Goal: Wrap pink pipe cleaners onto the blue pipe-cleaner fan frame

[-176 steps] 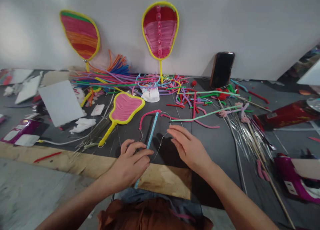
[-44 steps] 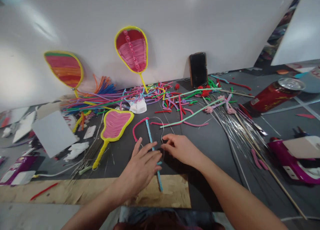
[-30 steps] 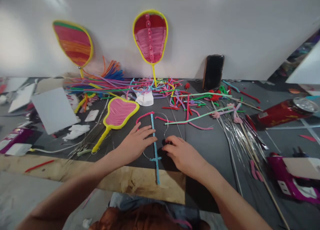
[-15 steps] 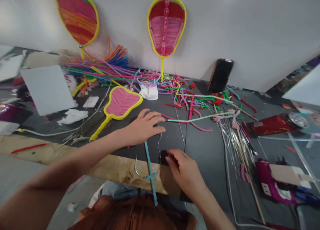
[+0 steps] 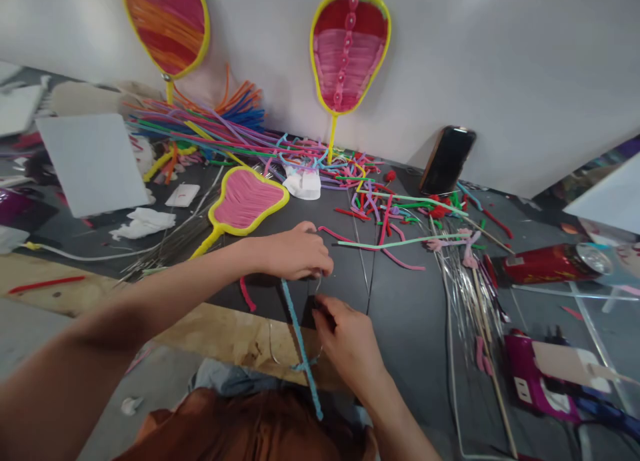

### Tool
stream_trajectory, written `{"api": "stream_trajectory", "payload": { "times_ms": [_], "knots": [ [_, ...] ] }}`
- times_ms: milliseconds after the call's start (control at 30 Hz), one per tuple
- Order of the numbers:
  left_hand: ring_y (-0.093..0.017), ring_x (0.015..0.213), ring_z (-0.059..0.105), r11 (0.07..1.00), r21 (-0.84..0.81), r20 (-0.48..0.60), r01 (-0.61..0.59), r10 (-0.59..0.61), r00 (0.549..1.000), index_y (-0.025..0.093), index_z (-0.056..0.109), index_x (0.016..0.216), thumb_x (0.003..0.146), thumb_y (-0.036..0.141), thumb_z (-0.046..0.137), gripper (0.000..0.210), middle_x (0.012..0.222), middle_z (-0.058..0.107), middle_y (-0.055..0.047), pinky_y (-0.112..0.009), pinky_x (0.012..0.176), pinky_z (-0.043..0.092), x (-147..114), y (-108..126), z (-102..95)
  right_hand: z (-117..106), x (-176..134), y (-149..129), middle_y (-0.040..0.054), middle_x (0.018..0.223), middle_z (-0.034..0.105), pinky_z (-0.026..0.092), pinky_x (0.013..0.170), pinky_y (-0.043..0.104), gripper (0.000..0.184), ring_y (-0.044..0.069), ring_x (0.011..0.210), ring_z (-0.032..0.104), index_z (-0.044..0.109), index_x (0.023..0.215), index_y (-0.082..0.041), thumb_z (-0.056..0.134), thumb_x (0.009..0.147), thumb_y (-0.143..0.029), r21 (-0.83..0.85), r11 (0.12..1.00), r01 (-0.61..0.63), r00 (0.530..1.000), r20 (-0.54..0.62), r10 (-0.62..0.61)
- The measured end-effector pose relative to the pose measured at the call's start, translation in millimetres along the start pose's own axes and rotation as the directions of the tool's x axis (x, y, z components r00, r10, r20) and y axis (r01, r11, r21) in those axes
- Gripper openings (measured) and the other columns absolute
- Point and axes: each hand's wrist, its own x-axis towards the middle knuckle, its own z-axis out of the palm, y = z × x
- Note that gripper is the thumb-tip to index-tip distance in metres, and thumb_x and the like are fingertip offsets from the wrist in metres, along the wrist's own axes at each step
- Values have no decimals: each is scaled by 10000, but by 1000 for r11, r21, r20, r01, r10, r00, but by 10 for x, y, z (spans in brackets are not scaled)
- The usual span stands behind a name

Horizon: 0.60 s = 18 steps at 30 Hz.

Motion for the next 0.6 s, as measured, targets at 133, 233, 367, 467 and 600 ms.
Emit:
{"api": "stream_trajectory", "payload": {
  "times_ms": [133, 233, 367, 467, 600],
  "knots": [
    [-128, 740, 583, 993, -111, 143, -41, 57, 988, 261, 682, 767, 775, 121, 591, 167, 828, 727, 16, -334, 734, 222, 90, 9, -6, 30, -64, 8, 74, 916, 738, 538, 720, 281, 260, 192, 805, 700, 664, 1018, -165, 473, 861, -244, -16, 1000, 12, 999, -38, -12],
    [-114, 693, 587, 977, -197, 137, -79, 107, 985, 269, 685, 684, 697, 52, 617, 228, 748, 726, 51, -319, 700, 209, 139, -2, 23, 43, -114, 16, 69, 908, 736, 530, 696, 265, 254, 185, 787, 700, 665, 1008, -176, 463, 865, -235, -78, 997, 29, 996, -85, -36],
    [-110, 652, 576, 960, -257, 143, -113, 153, 978, 281, 679, 613, 657, 41, 616, 252, 679, 715, 63, -319, 688, 199, 173, -23, 85, 80, -163, 18, 67, 859, 728, 499, 617, 254, 245, 184, 697, 690, 673, 1004, -183, 475, 870, -233, -258, 965, 49, 989, -121, -83],
    [-96, 610, 559, 939, -302, 87, -163, 197, 977, 283, 668, 574, 641, 44, 614, 254, 636, 700, 74, -321, 671, 191, 188, -39, 124, 117, -187, 27, 63, 781, 707, 469, 585, 249, 244, 175, 650, 666, 684, 976, -175, 466, 884, -231, -348, 934, 78, 979, -151, -138],
    [-89, 562, 538, 919, -311, 47, -243, 271, 962, 278, 669, 582, 630, 4, 555, 301, 609, 683, 69, -325, 663, 185, 212, -40, 125, 131, -200, 44, 56, 736, 674, 453, 609, 246, 261, 160, 644, 636, 682, 963, -158, 429, 906, -188, -368, 919, 141, 963, -162, -213]
  ]
}}
